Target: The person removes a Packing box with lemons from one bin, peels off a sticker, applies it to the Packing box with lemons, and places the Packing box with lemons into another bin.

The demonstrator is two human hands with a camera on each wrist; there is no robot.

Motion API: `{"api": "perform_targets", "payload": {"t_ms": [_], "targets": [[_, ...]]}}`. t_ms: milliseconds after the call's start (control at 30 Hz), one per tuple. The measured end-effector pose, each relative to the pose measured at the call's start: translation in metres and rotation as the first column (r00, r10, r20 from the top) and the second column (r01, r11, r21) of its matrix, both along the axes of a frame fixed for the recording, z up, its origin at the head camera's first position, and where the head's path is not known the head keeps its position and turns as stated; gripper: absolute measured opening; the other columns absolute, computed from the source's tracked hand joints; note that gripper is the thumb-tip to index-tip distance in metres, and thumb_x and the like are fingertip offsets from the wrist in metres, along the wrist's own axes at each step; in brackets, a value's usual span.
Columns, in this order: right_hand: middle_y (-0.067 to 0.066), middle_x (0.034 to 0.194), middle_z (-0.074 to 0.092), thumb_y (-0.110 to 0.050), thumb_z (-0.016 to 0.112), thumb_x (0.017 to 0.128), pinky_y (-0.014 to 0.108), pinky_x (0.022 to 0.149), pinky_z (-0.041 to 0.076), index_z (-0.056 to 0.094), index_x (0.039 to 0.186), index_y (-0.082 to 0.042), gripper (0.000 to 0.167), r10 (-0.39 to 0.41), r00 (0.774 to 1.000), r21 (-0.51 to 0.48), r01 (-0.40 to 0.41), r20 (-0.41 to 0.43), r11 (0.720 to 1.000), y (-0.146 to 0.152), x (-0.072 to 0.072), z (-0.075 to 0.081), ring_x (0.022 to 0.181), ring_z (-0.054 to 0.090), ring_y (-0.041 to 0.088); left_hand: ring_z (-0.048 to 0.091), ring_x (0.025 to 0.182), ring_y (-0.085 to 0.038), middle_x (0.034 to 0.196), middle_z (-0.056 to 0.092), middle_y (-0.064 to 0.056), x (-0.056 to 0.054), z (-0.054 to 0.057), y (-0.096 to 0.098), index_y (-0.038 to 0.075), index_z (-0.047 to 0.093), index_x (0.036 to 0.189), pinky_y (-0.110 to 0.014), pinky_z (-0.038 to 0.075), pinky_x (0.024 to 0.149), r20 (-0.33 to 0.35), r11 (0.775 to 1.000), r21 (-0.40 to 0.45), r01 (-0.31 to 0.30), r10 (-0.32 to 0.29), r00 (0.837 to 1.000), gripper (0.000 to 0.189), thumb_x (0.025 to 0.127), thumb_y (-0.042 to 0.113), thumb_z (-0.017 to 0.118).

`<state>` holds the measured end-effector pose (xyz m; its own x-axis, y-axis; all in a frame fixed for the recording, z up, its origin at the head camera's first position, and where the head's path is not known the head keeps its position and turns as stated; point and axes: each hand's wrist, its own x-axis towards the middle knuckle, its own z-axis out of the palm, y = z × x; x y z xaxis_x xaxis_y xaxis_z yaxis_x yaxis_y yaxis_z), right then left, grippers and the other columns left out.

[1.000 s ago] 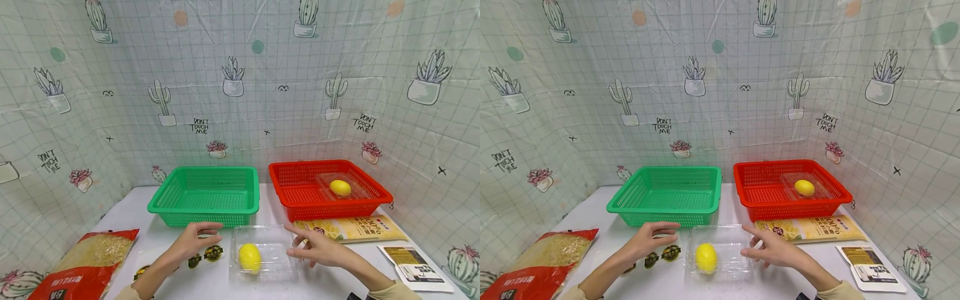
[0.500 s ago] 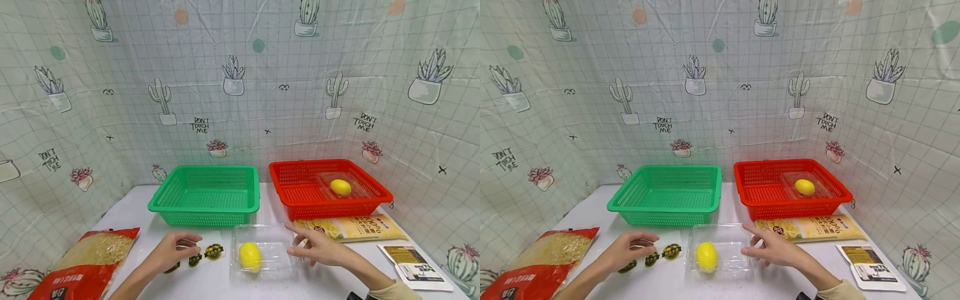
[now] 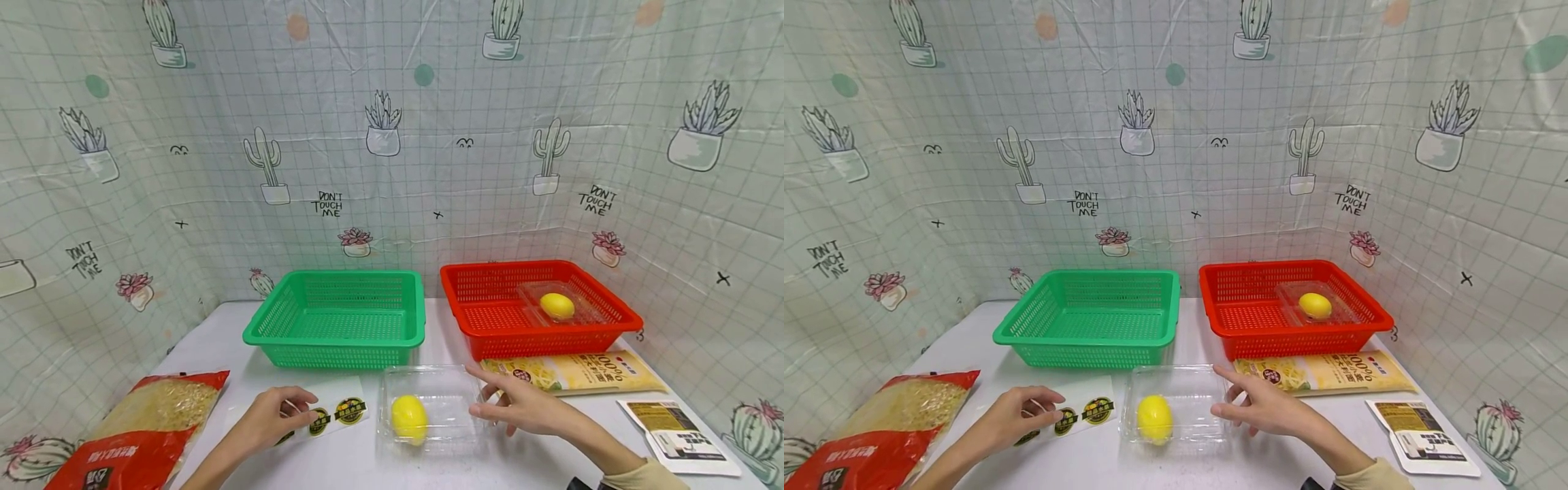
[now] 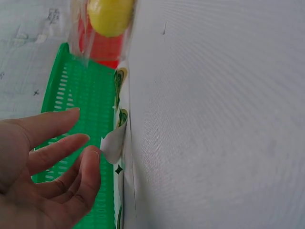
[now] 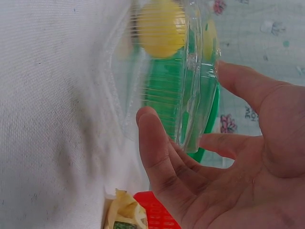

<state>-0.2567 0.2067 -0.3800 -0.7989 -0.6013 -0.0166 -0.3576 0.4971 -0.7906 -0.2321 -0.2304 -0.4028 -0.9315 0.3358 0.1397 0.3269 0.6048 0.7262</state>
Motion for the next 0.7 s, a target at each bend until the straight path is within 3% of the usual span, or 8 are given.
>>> {"api": "perform_targets", "payload": {"t_ms": [267,500,700], "targets": [[0.018,0.111,0.06,-0.031,0.066,0.094,0.035,0.052,0.056,0.029,0.154,-0.003,0.075,-0.007,1.0,-0.002,0.007,0.005,1.0,0.0001,-0.0001,0.0008,0.066,0.062,0.02,0.064,0.066,-0.015,0.08,0.065,-0.005,-0.0024,-0.0012,-0.0021,-0.003,0.069,0.108,-0.026,0.052,0.053,0.099,0.999,0.03,0.011,-0.013,0.995,0.03,0.089,0.02,0.07],[0.017,0.111,0.059,-0.031,0.066,0.094,0.034,0.052,0.056,0.029,0.154,-0.005,0.075,-0.024,0.999,-0.013,0.024,0.026,1.0,-0.0003,0.0007,-0.0008,0.068,0.061,0.019,0.062,0.061,-0.014,0.077,0.064,-0.003,-0.0032,-0.0034,-0.0024,-0.003,0.069,0.108,-0.025,0.048,0.051,0.127,1.0,0.013,0.008,-0.009,0.992,0.029,0.09,0.02,0.07],[0.018,0.113,0.059,-0.031,0.066,0.094,0.034,0.052,0.056,0.028,0.154,-0.006,0.076,-0.027,0.999,-0.019,0.027,0.032,0.999,-0.0005,0.0006,-0.0021,0.07,0.062,0.019,0.06,0.06,-0.011,0.078,0.067,-0.005,-0.003,-0.0058,-0.0038,-0.002,0.07,0.106,-0.023,0.046,0.051,0.124,0.999,0.022,0.04,-0.042,0.991,0.025,0.09,0.018,0.069]]}}
